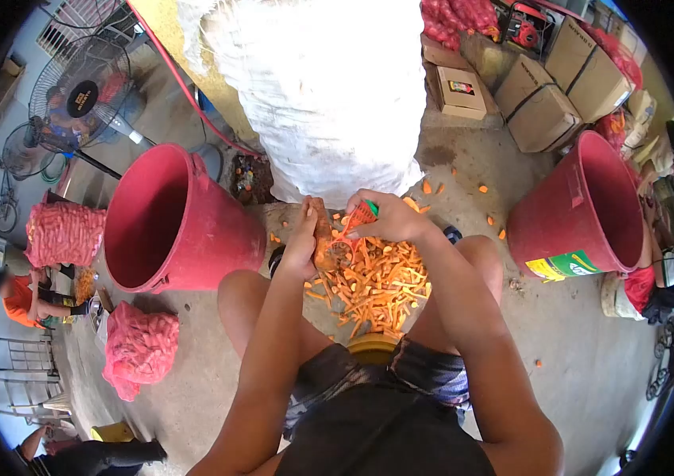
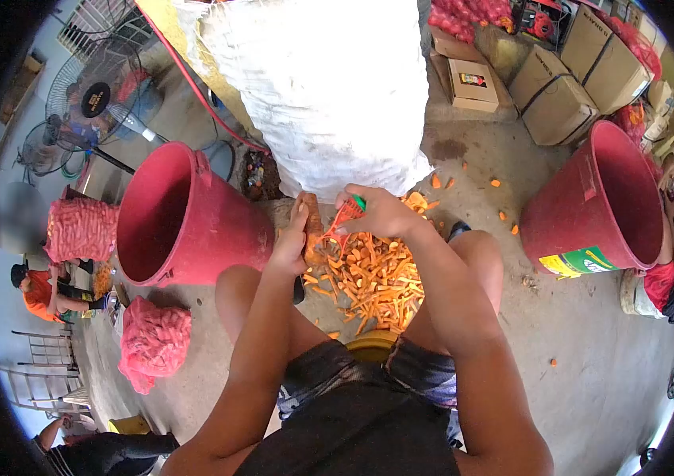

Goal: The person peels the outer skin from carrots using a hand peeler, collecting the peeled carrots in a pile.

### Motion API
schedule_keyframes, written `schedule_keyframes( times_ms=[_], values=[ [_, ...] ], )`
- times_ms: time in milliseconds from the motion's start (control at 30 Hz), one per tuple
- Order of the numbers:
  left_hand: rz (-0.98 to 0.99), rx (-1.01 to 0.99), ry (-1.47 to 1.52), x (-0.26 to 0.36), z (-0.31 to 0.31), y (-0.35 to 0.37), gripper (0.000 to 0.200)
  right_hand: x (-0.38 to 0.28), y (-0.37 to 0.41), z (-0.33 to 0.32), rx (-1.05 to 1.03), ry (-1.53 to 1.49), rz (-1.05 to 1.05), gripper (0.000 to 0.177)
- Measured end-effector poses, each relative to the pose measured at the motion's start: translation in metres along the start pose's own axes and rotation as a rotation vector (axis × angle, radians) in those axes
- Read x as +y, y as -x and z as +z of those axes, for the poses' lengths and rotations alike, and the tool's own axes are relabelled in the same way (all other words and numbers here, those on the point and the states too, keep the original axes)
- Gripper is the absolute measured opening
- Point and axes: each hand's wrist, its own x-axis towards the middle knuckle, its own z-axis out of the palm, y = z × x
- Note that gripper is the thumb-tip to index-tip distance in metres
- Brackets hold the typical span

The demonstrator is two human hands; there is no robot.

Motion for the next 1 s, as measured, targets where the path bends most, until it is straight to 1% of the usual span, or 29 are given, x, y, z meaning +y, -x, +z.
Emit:
schedule_keyframes(
  times_ms=[33, 67, 133, 200, 267, 367, 400, 433, 467, 500, 533, 567, 633, 667, 733, 800, 833, 867, 933, 1000],
  values=[
    [-0.022, -0.047, 0.023, 0.001, 0.003, 0.003, 0.059, 0.002, 0.000, 0.004, -0.004, -0.031, -0.063, 0.045],
    [-0.045, -0.094, 0.047, 0.003, 0.007, 0.006, 0.060, 0.004, -0.001, 0.006, -0.005, -0.032, -0.058, 0.045],
    [-0.084, -0.098, 0.017, 0.003, 0.008, 0.007, 0.059, 0.002, -0.001, 0.009, -0.030, 0.087, -0.112, 0.045],
    [-0.120, -0.101, -0.013, 0.001, 0.006, 0.005, 0.059, 0.004, -0.003, 0.013, -0.049, 0.101, -0.141, 0.043],
    [-0.165, -0.154, -0.005, -0.004, 0.001, 0.001, 0.059, 0.006, -0.003, 0.017, -0.067, 0.116, -0.170, 0.041],
    [-0.223, -0.179, 0.033, -0.006, 0.003, 0.004, 0.056, 0.000, 0.000, 0.018, -0.067, 0.095, -0.204, 0.039],
    [-0.226, -0.180, 0.033, -0.009, 0.003, 0.002, 0.056, -0.001, 0.001, 0.018, -0.054, 0.090, -0.215, 0.037],
    [-0.241, -0.134, 0.115, -0.012, 0.003, 0.000, 0.048, -0.001, 0.001, 0.018, -0.041, 0.084, -0.226, 0.036],
    [-0.256, -0.088, 0.197, -0.015, 0.003, -0.002, 0.045, 0.005, -0.002, 0.016, -0.038, 0.084, -0.224, 0.036],
    [-0.259, -0.090, 0.196, -0.013, 0.007, 0.003, 0.045, 0.018, -0.008, 0.011, 0.047, 0.077, -0.268, 0.034],
    [-0.283, -0.085, 0.127, -0.008, 0.014, 0.013, 0.045, 0.023, -0.012, 0.004, 0.133, 0.071, -0.313, 0.033],
    [-0.306, -0.081, 0.056, -0.002, 0.021, 0.022, 0.046, 0.028, -0.014, -0.006, 0.137, 0.071, -0.312, 0.033],
    [-0.323, -0.081, 0.028, 0.007, 0.033, 0.036, 0.047, 0.031, -0.015, -0.023, 0.182, -0.052, 0.027, 0.038],
    [-0.338, -0.079, 0.003, 0.009, 0.036, 0.039, 0.048, 0.032, -0.016, -0.023, 0.187, -0.053, 0.027, 0.038],
    [-0.332, -0.095, -0.039, 0.006, 0.029, 0.037, 0.047, 0.037, -0.019, -0.025, 0.250, 0.048, 0.145, 0.035],
    [-0.323, -0.107, -0.080, 0.003, 0.013, 0.027, 0.047, 0.047, -0.022, -0.023, 0.263, 0.075, 0.136, 0.037],
    [-0.360, -0.193, -0.124, 0.001, 0.002, 0.021, 0.045, 0.055, -0.024, -0.021, 0.274, 0.100, 0.129, 0.039],
    [-0.395, -0.280, -0.170, -0.003, -0.007, 0.015, 0.053, 0.062, -0.025, -0.024, 0.274, 0.100, 0.127, 0.039],
    [-0.365, -0.275, -0.141, 0.014, 0.008, 0.038, 0.052, 0.071, -0.028, -0.033, 0.332, 0.275, 0.291, 0.043],
    [-0.335, -0.263, -0.113, 0.024, 0.011, 0.046, 0.052, 0.067, -0.028, -0.033, 0.338, 0.231, 0.245, 0.044]
  ],
)
